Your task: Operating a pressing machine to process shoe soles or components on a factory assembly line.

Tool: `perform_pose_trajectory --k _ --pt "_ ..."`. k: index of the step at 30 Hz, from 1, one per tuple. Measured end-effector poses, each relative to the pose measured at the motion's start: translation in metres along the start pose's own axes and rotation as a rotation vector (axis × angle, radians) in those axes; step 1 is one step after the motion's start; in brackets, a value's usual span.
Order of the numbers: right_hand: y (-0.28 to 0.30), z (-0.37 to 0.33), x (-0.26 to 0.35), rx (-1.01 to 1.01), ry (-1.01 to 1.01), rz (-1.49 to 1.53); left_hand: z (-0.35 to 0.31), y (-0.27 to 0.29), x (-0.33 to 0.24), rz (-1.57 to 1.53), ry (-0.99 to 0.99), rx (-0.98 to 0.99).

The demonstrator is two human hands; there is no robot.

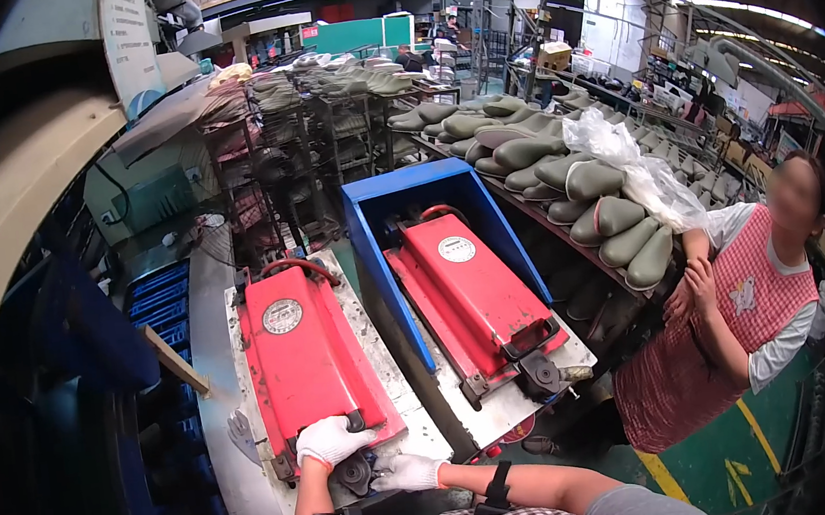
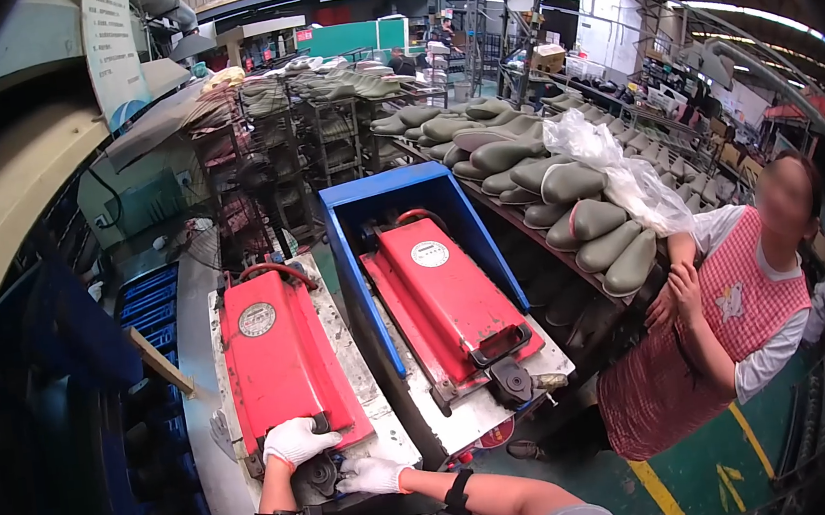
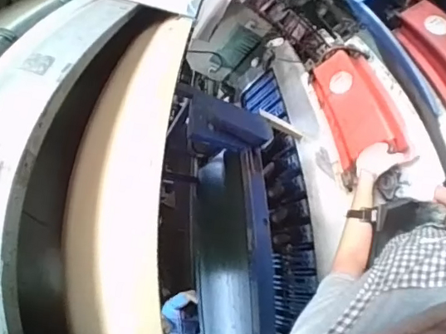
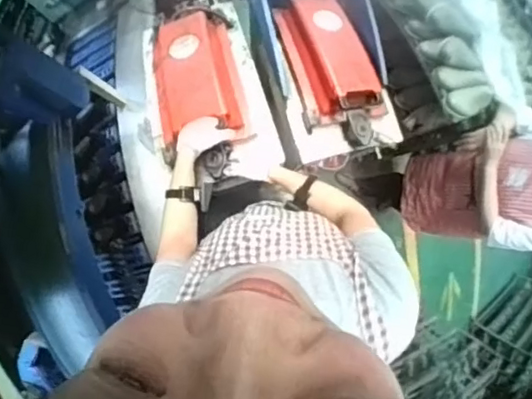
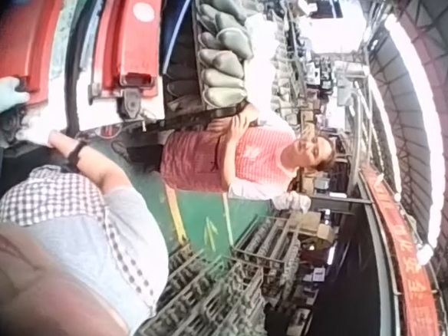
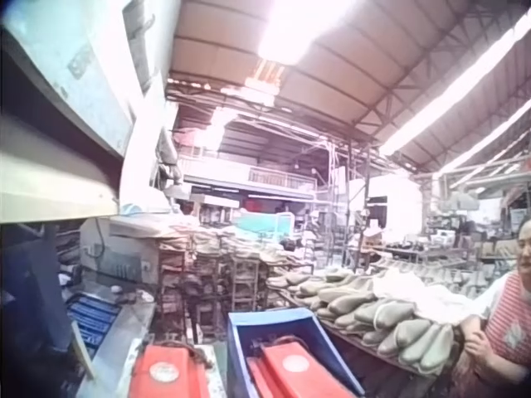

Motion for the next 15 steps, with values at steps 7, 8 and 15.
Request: perform_pose_trajectory --k 7,8,15 --pt "0.006 -0.023 0.037 0.206 -0.329 0.246 0.002 -0.008 0.012 -0.015 -0.009 0.017" --pt "0.006 -0.023 0.033 0.203 -0.33 0.247 0.002 -0.007 0.009 -0.015 -0.012 0.017" --pt "0.007 -0.017 0.029 0.166 -0.246 0.217 -0.002 0.0 0.003 -0.016 -0.001 0.015"
Point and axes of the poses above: each hand's wrist, its own z-axis towards the middle knuckle, its own y-axis out of the back of the hand, x = y × z, the point moved 10 cm from there along z, towards the middle knuckle, and after that the axes turned 6 degrees about z, right-handed, at the moved point
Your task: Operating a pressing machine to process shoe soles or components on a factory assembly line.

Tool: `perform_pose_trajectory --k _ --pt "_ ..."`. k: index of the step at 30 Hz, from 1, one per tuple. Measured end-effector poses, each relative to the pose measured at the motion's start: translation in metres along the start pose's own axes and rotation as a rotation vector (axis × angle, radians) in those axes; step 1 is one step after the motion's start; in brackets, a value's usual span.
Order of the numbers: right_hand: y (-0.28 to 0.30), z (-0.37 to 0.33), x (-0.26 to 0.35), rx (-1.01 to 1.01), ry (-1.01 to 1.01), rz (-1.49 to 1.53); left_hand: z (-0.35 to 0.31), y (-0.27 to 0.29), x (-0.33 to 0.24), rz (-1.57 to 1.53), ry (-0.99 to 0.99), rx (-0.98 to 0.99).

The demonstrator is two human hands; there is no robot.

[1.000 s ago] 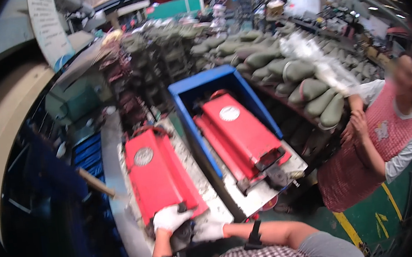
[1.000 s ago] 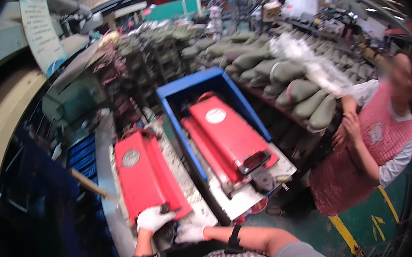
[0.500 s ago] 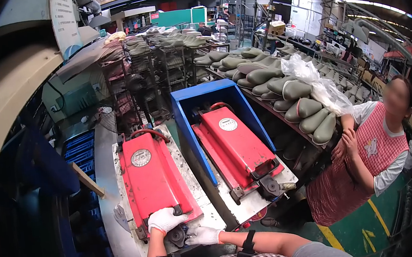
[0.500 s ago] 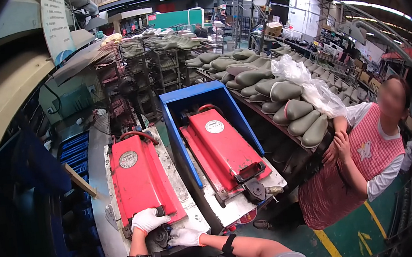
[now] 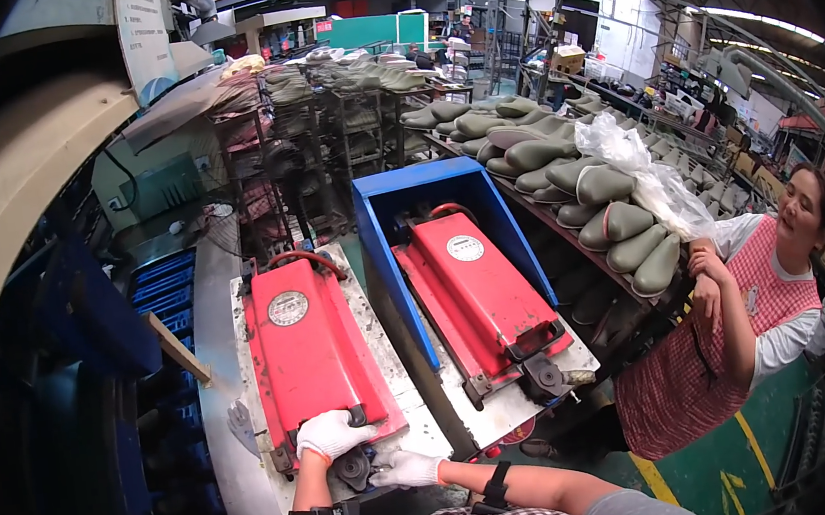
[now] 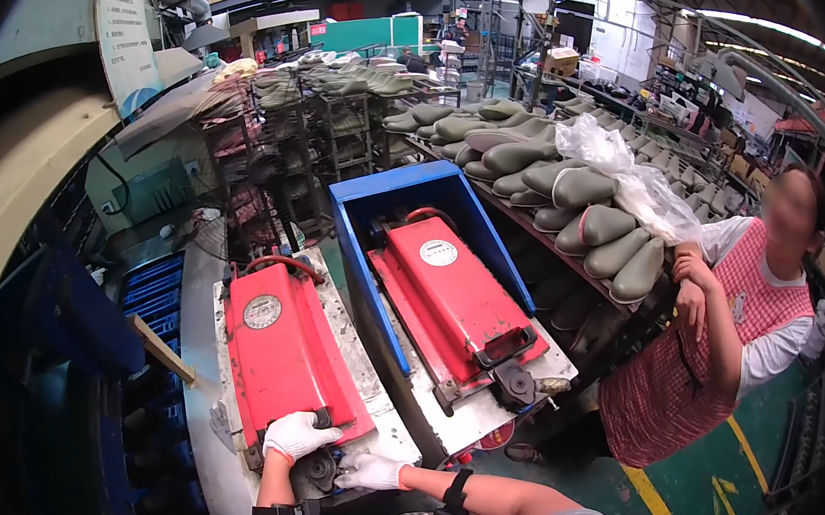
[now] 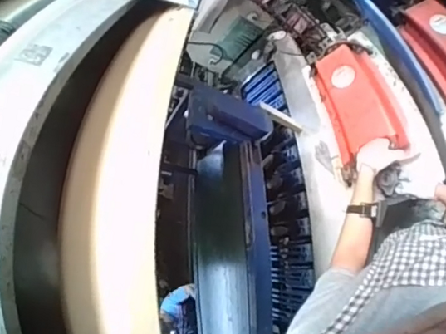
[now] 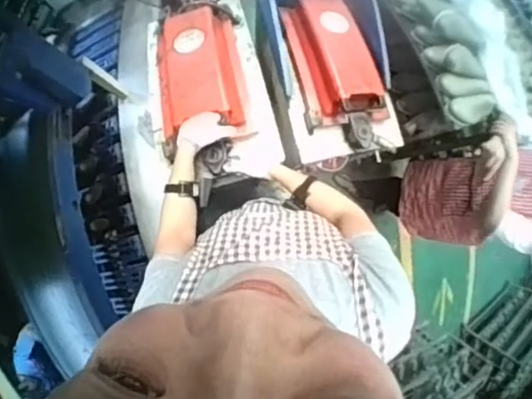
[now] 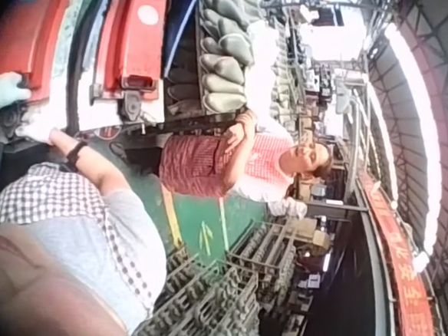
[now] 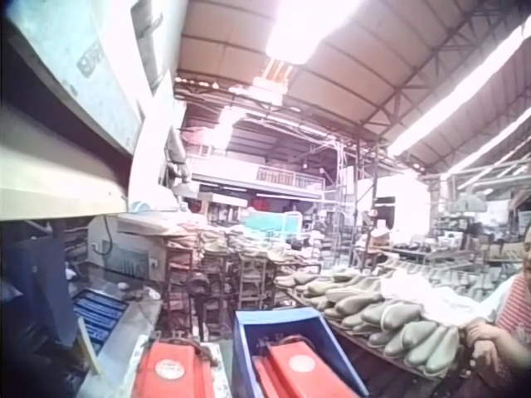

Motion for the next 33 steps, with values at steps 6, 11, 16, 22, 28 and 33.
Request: perform_pose_trajectory --k 6,11,16,22,28,33 --pt "0.001 -0.002 0.004 -0.041 0.046 0.009 0.002 -0.004 0.004 0.002 0.009 0.022" --pt "0.001 -0.002 0.004 -0.023 0.031 0.009 0.004 -0.01 0.007 0.016 0.016 0.064" --pt "-0.002 -0.004 0.004 0.011 0.013 0.072 0.002 -0.005 0.003 0.013 -0.011 -0.008" --pt "-0.005 -0.009 0.012 0.034 0.007 0.1 0.007 -0.011 0.01 -0.018 -0.02 -0.02" --pt "-0.002 -0.014 0.017 0.031 -0.018 0.126 0.003 -0.008 0.003 0.027 0.004 0.07" --pt "-0.002 -0.013 0.016 0.024 -0.018 0.109 0.002 -0.005 0.002 0.029 0.003 0.061"
Point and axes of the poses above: each hand's wrist, its own z-axis towards the middle knuckle, its own y-axis out of the back of the hand, x = y × z, the point moved 10 cm from there along z, towards the middle knuckle, and after that the axes turned 6 degrees about z, right-handed, at the moved point
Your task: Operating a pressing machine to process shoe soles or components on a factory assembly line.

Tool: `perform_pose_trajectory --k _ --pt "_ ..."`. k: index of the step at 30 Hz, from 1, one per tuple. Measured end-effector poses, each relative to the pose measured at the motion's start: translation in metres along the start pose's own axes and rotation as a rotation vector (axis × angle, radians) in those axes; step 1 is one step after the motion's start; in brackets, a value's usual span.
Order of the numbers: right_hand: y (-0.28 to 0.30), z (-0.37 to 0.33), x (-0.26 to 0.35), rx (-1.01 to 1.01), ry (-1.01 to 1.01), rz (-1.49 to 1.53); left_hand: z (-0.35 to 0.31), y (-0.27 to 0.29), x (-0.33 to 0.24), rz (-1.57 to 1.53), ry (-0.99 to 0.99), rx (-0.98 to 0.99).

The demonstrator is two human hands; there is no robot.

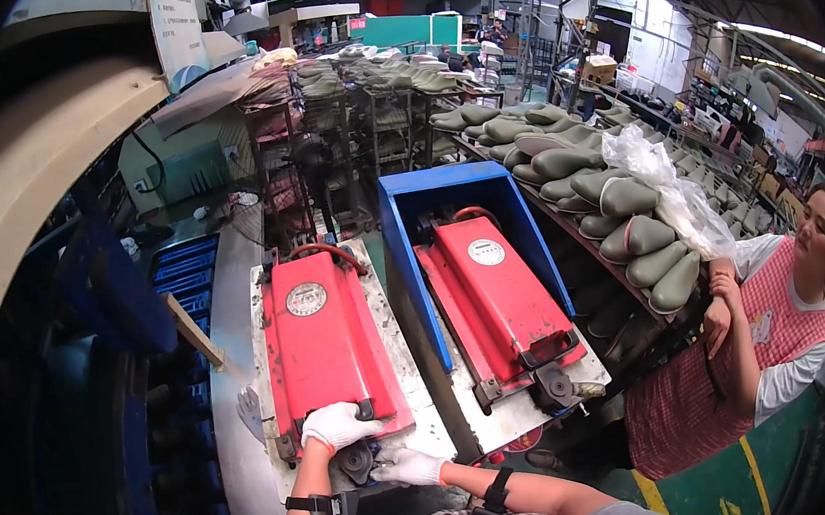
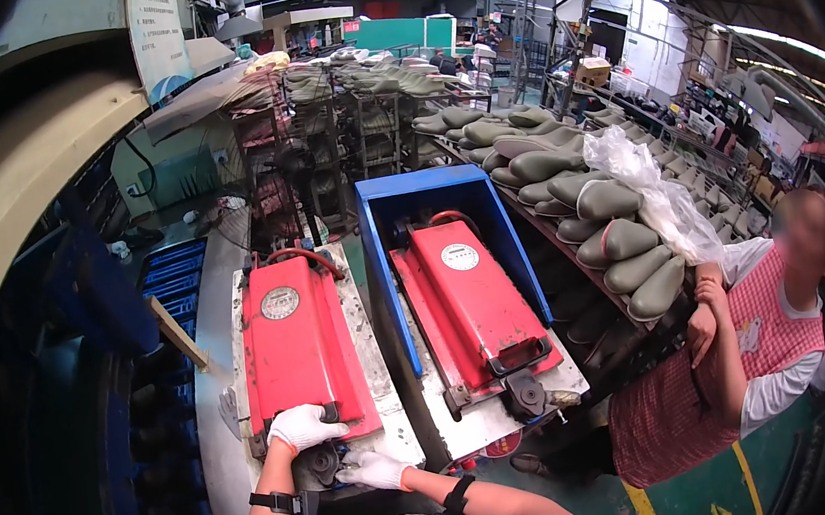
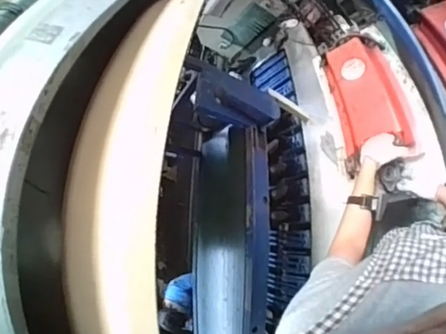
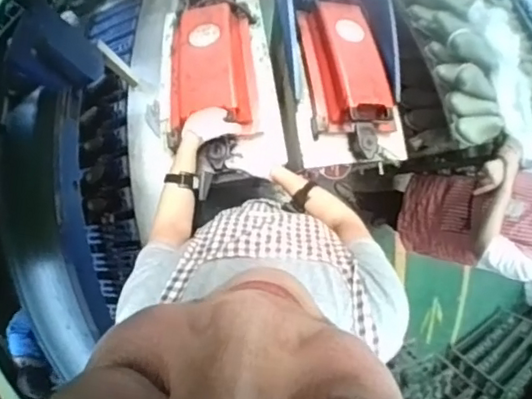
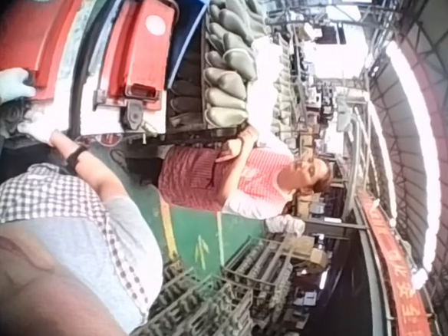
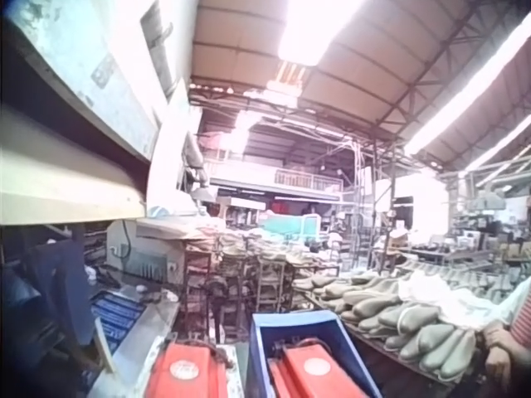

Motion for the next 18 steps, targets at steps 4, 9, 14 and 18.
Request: perform_pose_trajectory --k 4,9,14,18 --pt "-0.0011 0.0037 -0.0022 0.007 0.021 -0.008 0.0044 -0.0057 0.0076 -0.003 -0.009 -0.013" --pt "-0.0009 0.0004 -0.0021 -0.007 0.006 0.031 0.0033 -0.005 0.0044 -0.013 -0.012 -0.008" --pt "0.0002 0.0037 -0.0049 -0.013 0.018 0.031 0.0066 -0.0031 0.0045 -0.024 -0.037 -0.082" --pt "0.0001 0.0038 -0.0055 -0.021 0.009 0.044 0.0083 -0.005 0.0058 -0.015 -0.045 -0.082"
Point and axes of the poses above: each hand's wrist, its own z-axis towards the middle knuckle, its own y-axis out of the back of the hand, x = y × z, the point moved 10 cm from there along z, towards the middle knuckle, and after that the axes turned 6 degrees about z, right-handed, at the moved point
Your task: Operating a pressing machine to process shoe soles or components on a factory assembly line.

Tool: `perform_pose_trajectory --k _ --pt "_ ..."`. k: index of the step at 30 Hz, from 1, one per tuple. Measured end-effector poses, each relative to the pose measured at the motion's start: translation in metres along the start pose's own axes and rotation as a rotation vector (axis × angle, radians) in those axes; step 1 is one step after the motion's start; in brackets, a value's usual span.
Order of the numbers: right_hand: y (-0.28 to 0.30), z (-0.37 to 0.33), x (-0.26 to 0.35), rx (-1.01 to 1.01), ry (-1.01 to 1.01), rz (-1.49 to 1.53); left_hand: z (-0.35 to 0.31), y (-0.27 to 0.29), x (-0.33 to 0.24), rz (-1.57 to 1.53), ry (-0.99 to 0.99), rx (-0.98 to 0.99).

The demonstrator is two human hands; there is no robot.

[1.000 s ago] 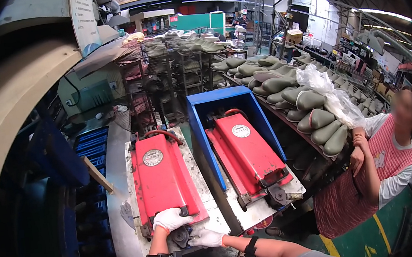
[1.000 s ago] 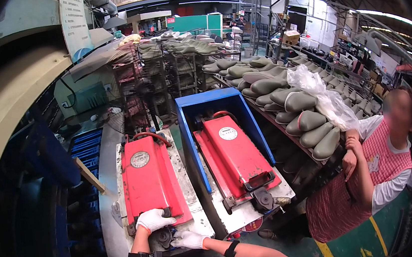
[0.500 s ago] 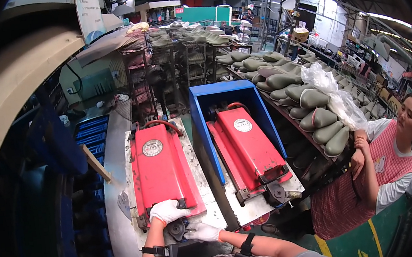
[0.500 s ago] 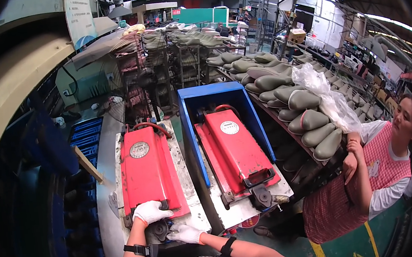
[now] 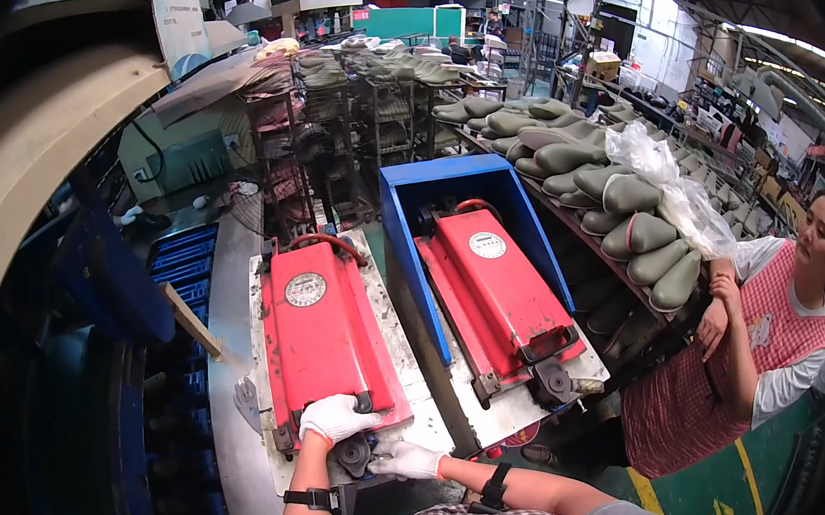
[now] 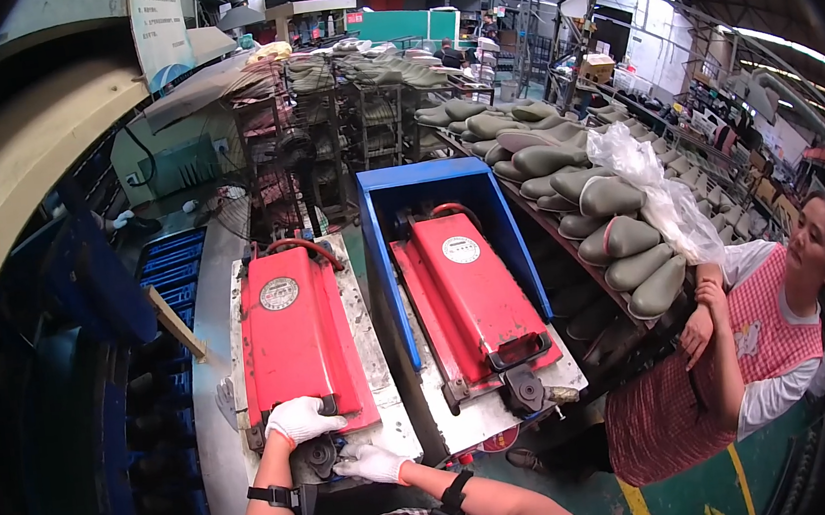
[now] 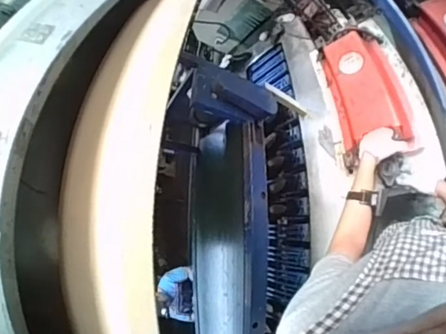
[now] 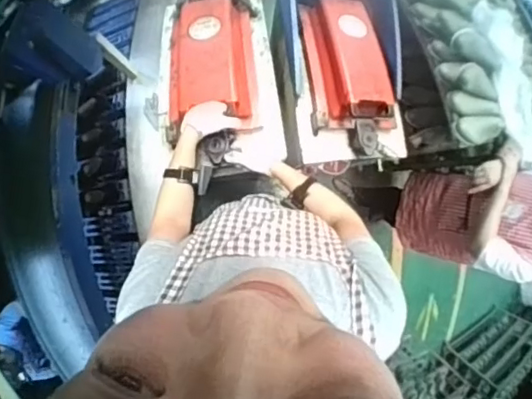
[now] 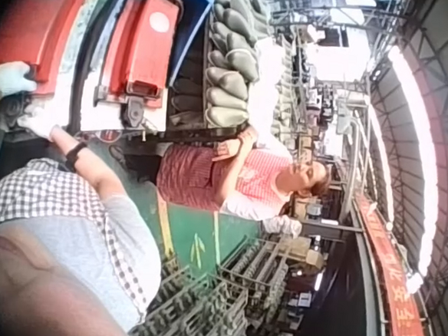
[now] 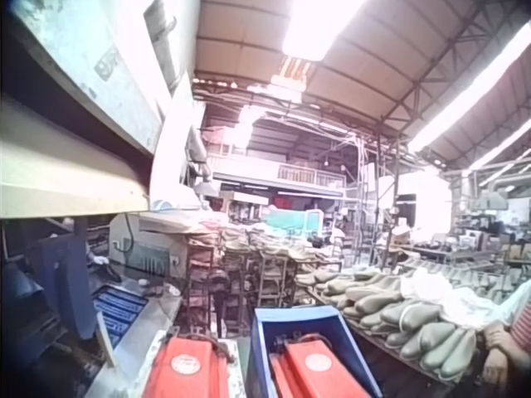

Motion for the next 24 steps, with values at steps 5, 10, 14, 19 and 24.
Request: perform_pose_trajectory --k 5,10,14,19,24 --pt "0.0003 -0.0008 -0.0008 -0.011 -0.007 0.018 -0.0002 -0.0003 -0.0008 -0.025 0.008 0.016" --pt "-0.0021 0.0008 -0.0015 -0.002 -0.003 0.041 -0.0048 0.0027 -0.0019 -0.025 0.018 0.025" --pt "-0.0005 -0.0022 0.0018 0.008 -0.009 0.028 -0.0045 0.0048 -0.0054 -0.023 0.011 0.022" --pt "0.0003 -0.003 0.0032 0.0 -0.015 0.0 -0.0031 0.0036 -0.0033 -0.008 0.013 0.019" --pt "-0.0011 -0.0028 0.0035 0.009 -0.01 0.014 0.0 -0.0018 0.0021 0.004 0.006 -0.003"
Point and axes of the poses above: each hand's wrist, its own z-axis towards the middle knuckle, its own y-axis out of the back of the hand, x = y × z, the point moved 10 cm from there along z, towards the middle knuckle, and after that the axes turned 6 degrees about z, right-handed, at the moved point
